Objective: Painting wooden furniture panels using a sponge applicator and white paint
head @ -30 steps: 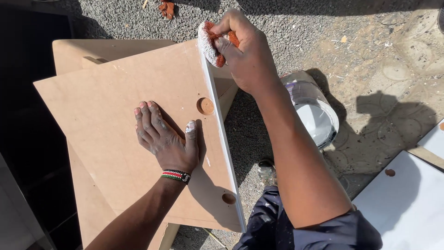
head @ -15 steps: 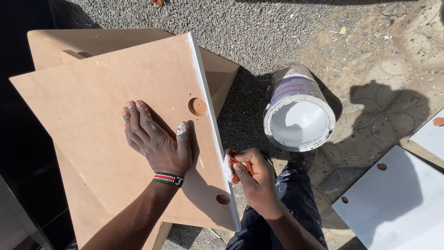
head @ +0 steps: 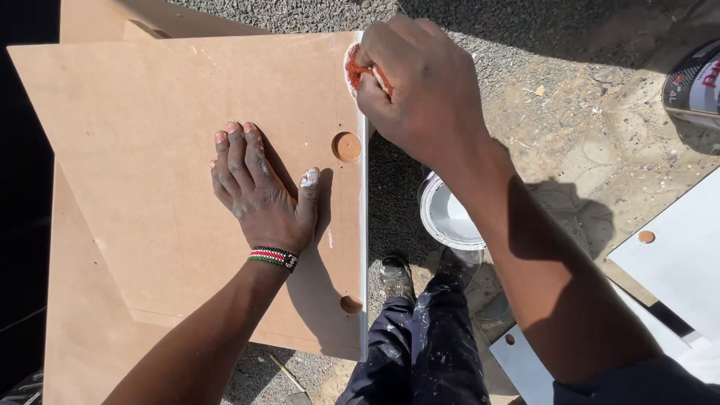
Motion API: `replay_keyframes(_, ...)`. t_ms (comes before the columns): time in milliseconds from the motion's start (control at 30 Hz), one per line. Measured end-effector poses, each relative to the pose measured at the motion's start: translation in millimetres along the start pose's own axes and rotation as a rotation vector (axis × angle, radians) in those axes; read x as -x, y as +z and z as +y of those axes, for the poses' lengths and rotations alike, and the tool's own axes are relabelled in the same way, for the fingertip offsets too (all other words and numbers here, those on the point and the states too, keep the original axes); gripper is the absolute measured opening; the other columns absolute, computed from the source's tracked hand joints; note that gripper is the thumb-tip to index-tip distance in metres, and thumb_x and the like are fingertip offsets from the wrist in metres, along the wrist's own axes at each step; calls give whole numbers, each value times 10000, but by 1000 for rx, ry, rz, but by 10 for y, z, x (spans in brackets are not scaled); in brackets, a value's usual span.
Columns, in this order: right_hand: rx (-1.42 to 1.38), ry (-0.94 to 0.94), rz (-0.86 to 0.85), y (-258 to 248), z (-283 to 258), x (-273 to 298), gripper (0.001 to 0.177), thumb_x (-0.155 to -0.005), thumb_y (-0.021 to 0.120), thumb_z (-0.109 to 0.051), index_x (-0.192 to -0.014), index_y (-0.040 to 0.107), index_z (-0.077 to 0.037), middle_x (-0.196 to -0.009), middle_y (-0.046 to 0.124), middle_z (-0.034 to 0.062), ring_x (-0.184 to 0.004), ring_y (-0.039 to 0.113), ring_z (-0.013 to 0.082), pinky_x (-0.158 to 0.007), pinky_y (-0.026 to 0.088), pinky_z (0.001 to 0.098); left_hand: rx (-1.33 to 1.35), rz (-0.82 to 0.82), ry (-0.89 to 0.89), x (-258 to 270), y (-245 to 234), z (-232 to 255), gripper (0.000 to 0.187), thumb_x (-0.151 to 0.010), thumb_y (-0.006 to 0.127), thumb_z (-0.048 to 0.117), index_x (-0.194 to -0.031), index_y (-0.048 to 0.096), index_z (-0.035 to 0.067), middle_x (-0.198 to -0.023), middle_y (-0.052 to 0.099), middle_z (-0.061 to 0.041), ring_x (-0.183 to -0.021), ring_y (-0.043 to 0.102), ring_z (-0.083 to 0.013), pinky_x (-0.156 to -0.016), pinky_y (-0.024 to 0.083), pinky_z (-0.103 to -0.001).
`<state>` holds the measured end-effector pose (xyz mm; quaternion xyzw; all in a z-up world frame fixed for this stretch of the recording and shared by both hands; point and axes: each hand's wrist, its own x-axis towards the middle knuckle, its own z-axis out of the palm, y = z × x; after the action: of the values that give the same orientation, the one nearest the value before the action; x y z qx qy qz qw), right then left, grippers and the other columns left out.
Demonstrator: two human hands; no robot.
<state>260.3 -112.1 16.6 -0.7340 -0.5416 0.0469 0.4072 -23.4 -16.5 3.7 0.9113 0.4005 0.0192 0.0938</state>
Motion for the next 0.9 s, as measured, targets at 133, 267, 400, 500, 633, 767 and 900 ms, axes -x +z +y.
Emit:
replay_keyframes(133, -191, 72, -323, -201, -772, 1011, 171, -918, 834, -31, -1059, 761, -95, -934, 725, 27, -788, 631, 236, -656, 495, 414, 1, -3, 0, -12, 11, -47, 1083, -1147, 625, 716, -1855, 328, -47, -1919, 319, -305, -1823, 204, -513, -1463, 132, -741)
replay_keyframes(267, -560, 685, -230, -369, -881, 1510, 300, -1077, 829, -178, -1355, 781, -76, -958, 794, 20, -728, 646, 142, -687, 505, 323, -29, -5, 35, 40, 27, -53, 1137, -1136, 627, 805, -1854, 344, -31, -1914, 338, -314, -1821, 230, -517, -1452, 109, -767)
replay_keyframes(400, -869, 604, 116, 217, -182, 1200, 301, -1167, 729, -24, -1417, 562, -49, -1387, 667, 184, -1168, 685, 222, -1059, 652, 392, -36, -37, 276, 21, 88, -119, 1232, -1105, 526, 958, -1866, 391, -2, -1922, 367, -311, -1838, 276, -472, -1502, 47, -684)
replay_keyframes(500, -1199, 717, 23, 455, -321, 1394, 251, -1123, 713, -195, -1346, 633, -111, -1236, 728, 79, -1035, 660, 125, -909, 548, 284, -18, 19, 299, 13, 89, -112, 1104, -1148, 558, 895, -1832, 444, 35, -1872, 430, -269, -1803, 368, -484, -1499, 130, -717)
replay_keyframes(633, -1577, 988, -129, 449, -1217, 2727, 196, -1017, 739, -198, -1128, 615, -94, -1098, 703, 88, -973, 659, 161, -907, 563, 335, 50, 91, 253, 28, 46, 22, 705, -1261, 692, 574, -1726, 560, 62, -1807, 456, -203, -1727, 435, -487, -1457, 292, -735)
replay_keyframes(767, -1653, 1208, -114, 448, -2155, 3862, 236, -1177, 692, -227, -1212, 530, -59, -932, 799, 163, -797, 796, 254, -784, 673, 427, 85, 205, 66, 109, 160, 33, 505, -1355, 616, 459, -1738, 578, 132, -1859, 444, -160, -1807, 418, -453, -1498, 407, -682)
replay_keyframes(900, -1320, 1201, 127, 834, -1910, 3214, 71, -1119, 643, -70, -1158, 592, -41, -920, 669, 59, -736, 560, 127, -690, 485, 311, -37, 178, 13, 85, 355, -385, 498, -1373, 565, 477, -1768, 558, 175, -1906, 354, -114, -1831, 383, -421, -1478, 405, -725)
